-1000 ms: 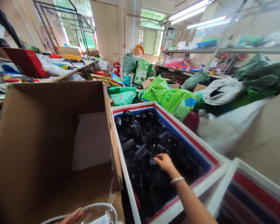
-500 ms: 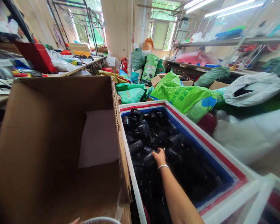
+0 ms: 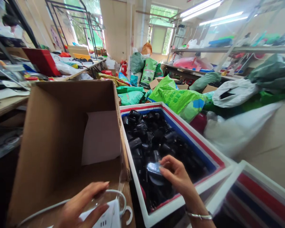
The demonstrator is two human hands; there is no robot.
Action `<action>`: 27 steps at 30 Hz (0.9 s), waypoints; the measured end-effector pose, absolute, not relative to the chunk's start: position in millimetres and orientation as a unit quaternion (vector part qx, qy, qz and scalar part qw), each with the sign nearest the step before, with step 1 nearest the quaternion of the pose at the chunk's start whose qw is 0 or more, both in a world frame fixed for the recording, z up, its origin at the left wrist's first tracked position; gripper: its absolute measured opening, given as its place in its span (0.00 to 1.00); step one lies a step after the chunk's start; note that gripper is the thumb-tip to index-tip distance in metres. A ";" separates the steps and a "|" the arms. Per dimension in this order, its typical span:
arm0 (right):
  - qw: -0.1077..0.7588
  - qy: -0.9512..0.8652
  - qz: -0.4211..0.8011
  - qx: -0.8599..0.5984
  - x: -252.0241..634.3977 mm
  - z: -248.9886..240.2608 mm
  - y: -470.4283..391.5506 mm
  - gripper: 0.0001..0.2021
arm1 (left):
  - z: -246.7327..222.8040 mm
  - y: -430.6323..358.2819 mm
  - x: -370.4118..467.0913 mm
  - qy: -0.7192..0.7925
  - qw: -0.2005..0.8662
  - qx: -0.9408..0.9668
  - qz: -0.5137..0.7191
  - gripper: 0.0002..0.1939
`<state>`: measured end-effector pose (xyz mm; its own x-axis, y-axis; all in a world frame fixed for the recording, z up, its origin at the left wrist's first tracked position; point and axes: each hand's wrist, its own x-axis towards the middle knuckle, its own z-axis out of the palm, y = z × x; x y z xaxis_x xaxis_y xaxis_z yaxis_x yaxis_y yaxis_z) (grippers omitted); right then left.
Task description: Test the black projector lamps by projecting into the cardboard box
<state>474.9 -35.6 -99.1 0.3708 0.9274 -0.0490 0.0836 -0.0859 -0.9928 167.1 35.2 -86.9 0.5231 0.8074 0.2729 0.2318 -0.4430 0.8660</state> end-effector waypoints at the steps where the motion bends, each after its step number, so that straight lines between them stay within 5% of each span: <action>1: 0.515 -0.447 0.364 -0.634 464.4 -87.3 -36.2 0.09 | -74.7 33.9 177.9 0.316 0.388 0.797 0.338 0.17; 6: 0.473 -0.551 0.226 -0.650 406.3 -42.4 -39.2 0.07 | -26.0 25.7 214.7 0.313 0.427 0.836 0.142 0.30; 10: 0.510 -0.636 0.045 -0.577 362.4 -39.0 -52.0 0.10 | -22.1 19.0 210.9 0.349 0.607 0.694 0.168 0.38; 15: 0.501 -0.758 -0.038 -0.416 324.8 -68.4 -66.4 0.09 | -50.0 11.7 187.9 0.410 0.734 0.527 0.123 0.27; 19: 0.552 -0.679 0.055 -0.482 335.0 -86.7 -70.8 0.10 | -70.9 3.2 172.1 0.432 0.745 0.470 0.192 0.21; 23: 0.475 -0.515 0.269 -0.661 358.5 -101.5 -67.6 0.18 | -70.7 -1.1 164.5 0.409 0.774 0.425 0.230 0.27; 27: 0.518 -0.343 0.494 -0.609 349.7 -121.8 -73.4 0.29 | -61.7 -3.5 162.7 0.351 0.837 0.335 0.252 0.29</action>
<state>349.7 -73.4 -121.8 0.2772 0.9288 -0.2458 -0.0936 -0.2285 -0.9690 162.7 -3.5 -61.7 0.6263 0.6580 -0.4182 -0.1870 0.6475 0.7388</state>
